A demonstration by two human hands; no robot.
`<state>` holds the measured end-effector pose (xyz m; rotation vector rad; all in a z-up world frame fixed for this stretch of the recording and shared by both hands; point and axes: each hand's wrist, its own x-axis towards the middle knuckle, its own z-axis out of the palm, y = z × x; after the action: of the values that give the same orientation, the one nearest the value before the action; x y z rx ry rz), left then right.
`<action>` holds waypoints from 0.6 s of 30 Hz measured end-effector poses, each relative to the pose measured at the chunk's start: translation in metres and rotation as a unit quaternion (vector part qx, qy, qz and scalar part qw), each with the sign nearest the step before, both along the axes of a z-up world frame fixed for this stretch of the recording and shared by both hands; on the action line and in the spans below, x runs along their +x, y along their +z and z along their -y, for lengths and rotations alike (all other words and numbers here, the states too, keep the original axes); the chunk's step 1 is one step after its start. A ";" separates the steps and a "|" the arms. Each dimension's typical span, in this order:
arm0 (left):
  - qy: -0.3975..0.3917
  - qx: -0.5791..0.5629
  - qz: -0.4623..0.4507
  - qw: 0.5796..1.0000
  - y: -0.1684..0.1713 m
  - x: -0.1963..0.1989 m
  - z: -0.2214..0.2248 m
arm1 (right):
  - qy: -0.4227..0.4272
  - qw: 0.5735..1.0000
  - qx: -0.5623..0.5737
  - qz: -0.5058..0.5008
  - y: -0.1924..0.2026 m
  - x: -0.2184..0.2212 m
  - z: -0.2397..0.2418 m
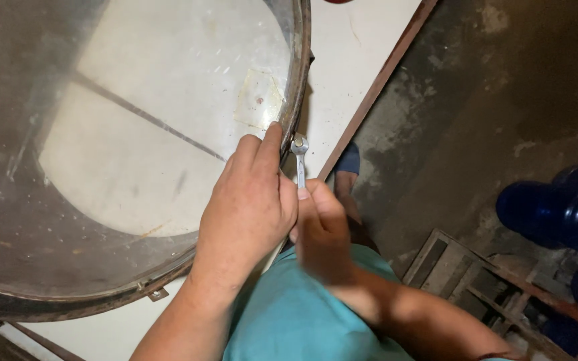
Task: Using a wrench to adjust the tension rods on a drum rim
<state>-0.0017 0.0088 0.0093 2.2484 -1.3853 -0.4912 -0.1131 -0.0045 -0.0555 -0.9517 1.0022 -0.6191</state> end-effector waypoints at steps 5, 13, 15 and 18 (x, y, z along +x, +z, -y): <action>-0.005 0.003 -0.011 1.000 -0.002 0.003 -0.002 | 0.090 0.994 -0.058 0.019 -0.035 -0.034 0.031; -0.010 0.001 0.012 1.000 -0.002 0.001 -0.002 | 0.467 0.844 -0.214 -0.154 -0.007 -0.030 0.211; 0.002 -0.001 0.025 1.000 -0.004 0.000 -0.001 | 0.594 0.729 -0.244 -0.237 0.006 0.002 0.255; 0.009 -0.022 0.038 0.999 -0.004 -0.002 0.000 | 0.701 0.629 -0.256 -0.220 0.028 0.058 0.278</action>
<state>-0.0034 0.0089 0.0057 2.2626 -1.3985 -0.3681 -0.0546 -0.2823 -0.0278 -2.0782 0.1768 0.7716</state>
